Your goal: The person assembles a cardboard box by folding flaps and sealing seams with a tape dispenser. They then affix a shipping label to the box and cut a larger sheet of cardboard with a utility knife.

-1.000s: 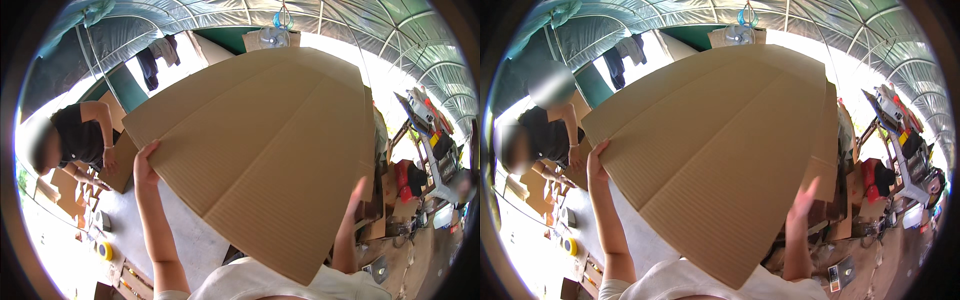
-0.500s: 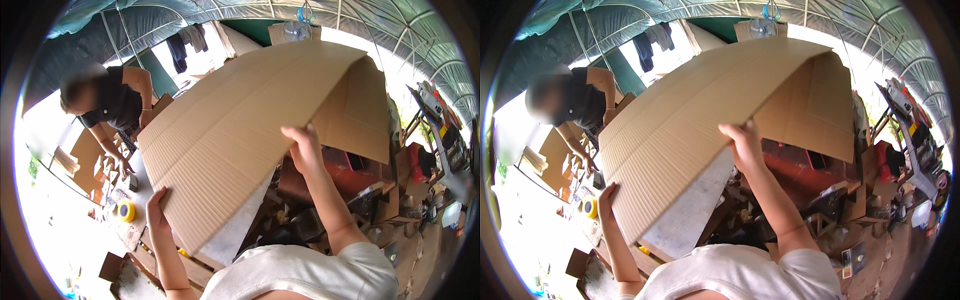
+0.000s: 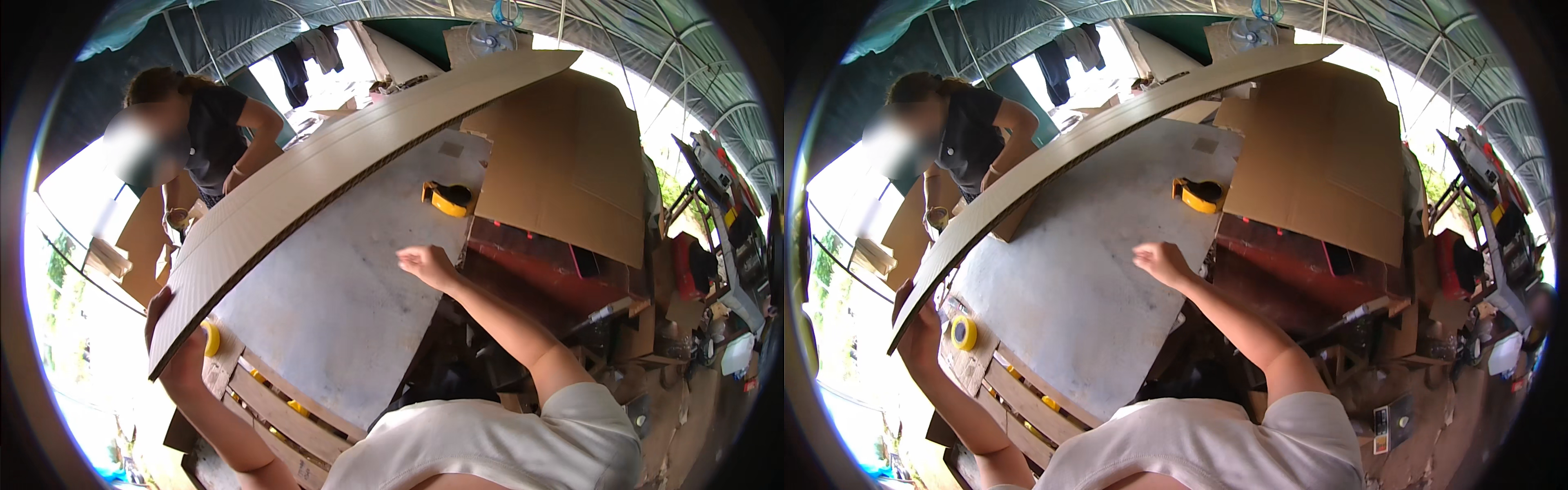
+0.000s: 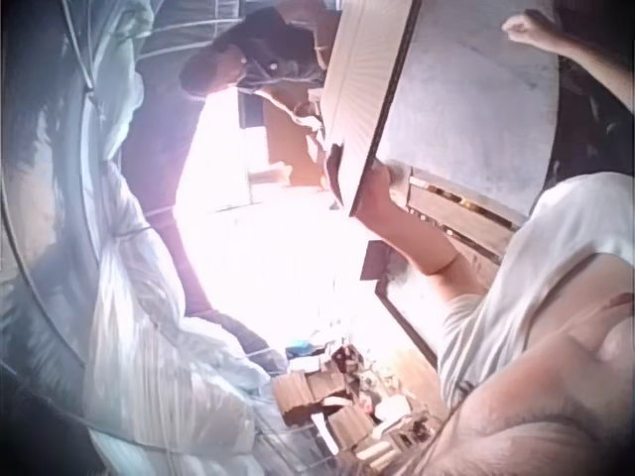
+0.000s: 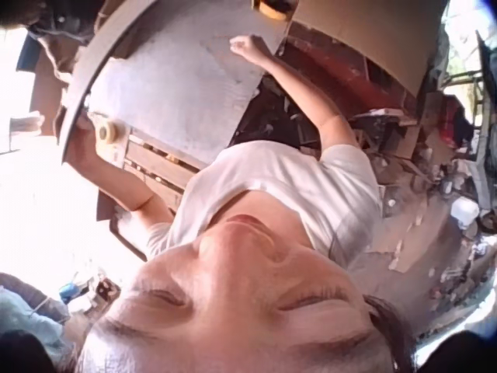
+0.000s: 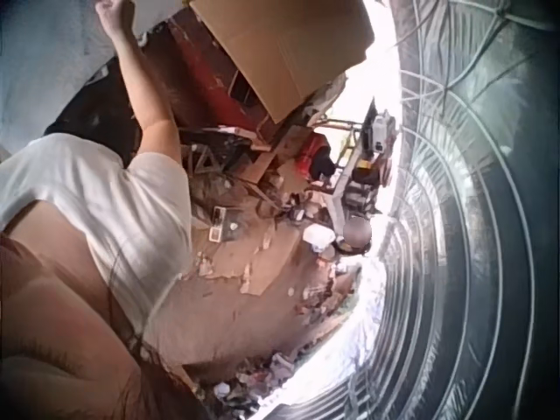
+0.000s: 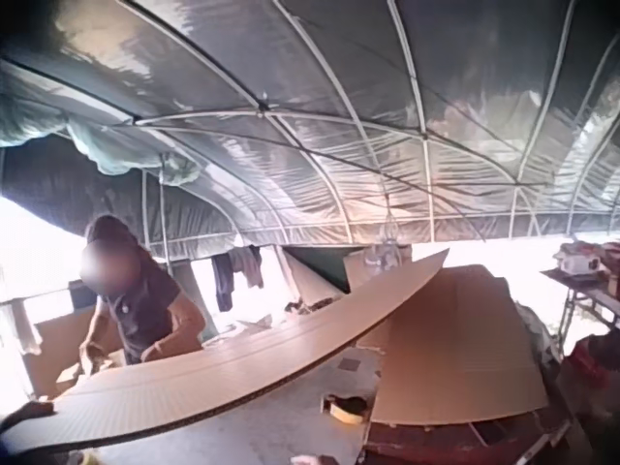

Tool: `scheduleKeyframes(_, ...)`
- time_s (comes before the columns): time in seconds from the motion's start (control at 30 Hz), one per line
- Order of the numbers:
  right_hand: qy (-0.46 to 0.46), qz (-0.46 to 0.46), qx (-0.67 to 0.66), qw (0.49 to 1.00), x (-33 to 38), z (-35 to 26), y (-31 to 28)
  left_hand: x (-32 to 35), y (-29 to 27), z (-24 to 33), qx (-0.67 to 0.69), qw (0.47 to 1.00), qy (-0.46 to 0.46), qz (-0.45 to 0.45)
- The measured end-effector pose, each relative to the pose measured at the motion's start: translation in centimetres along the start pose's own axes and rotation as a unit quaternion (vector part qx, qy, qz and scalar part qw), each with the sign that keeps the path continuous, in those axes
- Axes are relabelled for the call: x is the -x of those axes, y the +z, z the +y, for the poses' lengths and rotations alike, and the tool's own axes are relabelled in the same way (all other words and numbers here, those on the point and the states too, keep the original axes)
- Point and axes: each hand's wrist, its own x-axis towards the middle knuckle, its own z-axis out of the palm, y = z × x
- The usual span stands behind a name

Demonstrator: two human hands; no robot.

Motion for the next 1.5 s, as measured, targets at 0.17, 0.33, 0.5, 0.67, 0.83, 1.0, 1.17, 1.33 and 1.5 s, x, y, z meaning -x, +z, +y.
scheduleKeyframes(0.17, 0.140, 0.074, 0.277, 0.948, -6.6, 14.5, -0.3, 0.1, -1.5, -1.3, -0.096, 0.995, 0.039, 0.007)
scheduleKeyframes(0.33, 0.122, 0.117, 0.437, 0.884, -14.1, 25.0, -1.5, 1.1, -1.7, -2.3, 0.131, 0.970, -0.194, 0.068)
scheduleKeyframes(0.5, 0.206, 0.062, 0.470, 0.856, -16.6, 26.8, -0.1, 4.7, -3.1, -6.3, 0.232, 0.950, -0.189, 0.088)
scheduleKeyframes(0.67, 0.155, 0.000, 0.287, 0.945, -13.7, 20.2, 2.4, 6.9, -1.9, -5.1, 0.396, 0.820, -0.392, 0.126)
scheduleKeyframes(0.83, 0.135, -0.013, 0.071, 0.988, -2.0, 11.5, -2.3, 8.1, 2.1, 0.1, 0.348, 0.810, -0.463, 0.095)
scheduleKeyframes(1.0, 0.063, 0.142, 0.258, 0.954, 6.2, 9.8, -10.4, 10.2, 5.0, 1.8, 0.342, 0.790, -0.508, 0.040)
scheduleKeyframes(1.17, 0.057, 0.212, 0.395, 0.892, 12.3, 17.0, -16.2, 13.3, 5.0, 2.8, 0.358, 0.768, -0.531, 0.008)
scheduleKeyframes(1.33, 0.117, 0.130, 0.443, 0.879, 13.0, 18.5, -17.0, 18.5, 2.8, 3.5, 0.355, 0.748, -0.561, -0.007)
scheduleKeyframes(1.5, 0.060, 0.166, 0.498, 0.849, 11.4, 18.5, -17.1, 26.1, -1.1, 2.9, 0.383, 0.723, -0.575, -0.002)
